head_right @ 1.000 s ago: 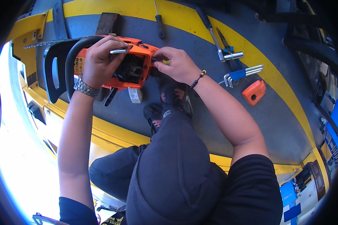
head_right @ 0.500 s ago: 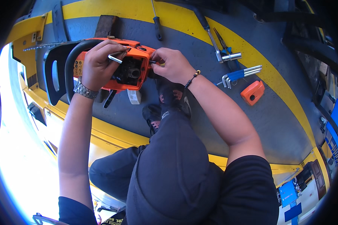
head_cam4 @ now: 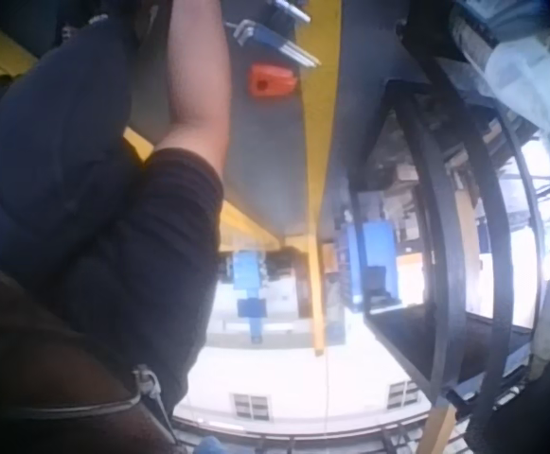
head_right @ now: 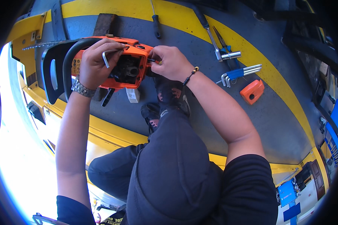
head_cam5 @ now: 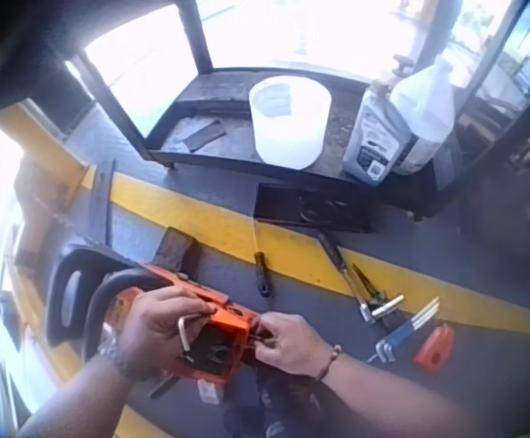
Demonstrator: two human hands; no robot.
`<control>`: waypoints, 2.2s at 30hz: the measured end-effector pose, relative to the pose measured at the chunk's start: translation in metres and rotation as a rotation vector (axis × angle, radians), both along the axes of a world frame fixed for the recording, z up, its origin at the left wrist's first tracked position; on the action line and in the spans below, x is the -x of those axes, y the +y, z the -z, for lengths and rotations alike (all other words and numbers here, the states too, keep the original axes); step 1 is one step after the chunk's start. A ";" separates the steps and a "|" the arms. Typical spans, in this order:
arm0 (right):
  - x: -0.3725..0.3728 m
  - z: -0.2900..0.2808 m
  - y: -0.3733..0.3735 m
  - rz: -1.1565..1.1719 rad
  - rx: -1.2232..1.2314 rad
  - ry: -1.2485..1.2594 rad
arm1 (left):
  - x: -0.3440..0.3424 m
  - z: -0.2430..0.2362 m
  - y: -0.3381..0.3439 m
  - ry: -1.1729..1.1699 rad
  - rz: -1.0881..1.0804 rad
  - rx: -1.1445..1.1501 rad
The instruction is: The person uses a hex key to remove screws from the top cover of an orange chainsaw. They remove the cover, inspect the internal components, and then reattach the cover by tightening the screws.
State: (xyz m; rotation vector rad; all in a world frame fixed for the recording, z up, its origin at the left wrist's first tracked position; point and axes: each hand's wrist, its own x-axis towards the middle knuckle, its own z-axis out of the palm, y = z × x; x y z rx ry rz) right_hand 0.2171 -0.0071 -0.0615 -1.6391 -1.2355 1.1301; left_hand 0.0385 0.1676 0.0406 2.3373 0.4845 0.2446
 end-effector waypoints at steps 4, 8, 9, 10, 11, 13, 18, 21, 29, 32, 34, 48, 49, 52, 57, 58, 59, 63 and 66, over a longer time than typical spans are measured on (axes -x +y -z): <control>0.000 0.006 -0.006 0.021 -0.005 0.021 | 0.000 0.003 0.001 0.004 0.002 0.004; 0.001 -0.001 -0.008 0.062 0.030 0.149 | 0.003 0.008 -0.002 0.020 -0.102 0.124; 0.000 -0.003 -0.008 0.050 0.037 0.143 | 0.004 0.007 0.001 0.021 -0.072 0.105; -0.002 -0.004 -0.008 0.041 0.046 0.137 | 0.004 0.006 0.002 0.021 -0.041 0.088; -0.003 -0.004 -0.009 0.031 0.054 0.131 | 0.002 0.005 0.003 0.028 -0.026 0.067; -0.002 -0.002 -0.010 0.034 0.064 0.110 | 0.001 0.000 0.003 0.045 0.002 0.019; 0.001 0.003 -0.017 0.078 0.053 0.245 | 0.002 0.007 -0.001 0.003 -0.064 0.100; 0.003 0.006 -0.020 0.119 0.033 0.302 | -0.001 0.007 -0.003 0.002 -0.077 0.105; 0.005 0.005 -0.017 0.116 0.047 0.302 | -0.001 0.000 -0.001 0.016 0.011 0.053; -0.004 0.006 -0.015 0.050 0.046 0.293 | -0.003 0.000 -0.003 0.020 -0.034 0.089; -0.009 0.007 -0.009 0.135 -0.108 0.250 | -0.008 0.000 -0.007 -0.013 -0.130 0.174; -0.036 -0.102 0.073 -0.378 -0.367 0.049 | 0.004 -0.002 0.000 0.087 0.031 -0.016; -0.037 -0.109 0.072 -0.396 -0.308 0.084 | 0.004 -0.003 0.000 0.105 0.040 -0.032; -0.027 -0.124 0.076 -0.410 -0.306 -0.225 | 0.004 0.001 0.001 0.095 0.038 -0.051; 0.012 -0.114 0.069 -0.033 -0.155 0.066 | 0.001 0.005 -0.007 0.017 -0.081 0.045; 0.016 -0.114 0.069 0.040 -0.125 0.194 | 0.003 0.006 -0.006 -0.006 -0.093 0.053; 0.013 -0.117 0.068 -0.013 -0.161 0.152 | 0.005 0.008 -0.004 0.028 -0.080 0.005; -0.014 -0.114 0.065 -0.295 -0.140 0.279 | 0.008 0.009 -0.005 0.096 -0.088 -0.061; -0.022 -0.117 0.073 -0.378 -0.299 0.096 | 0.005 0.007 -0.007 0.065 -0.058 -0.075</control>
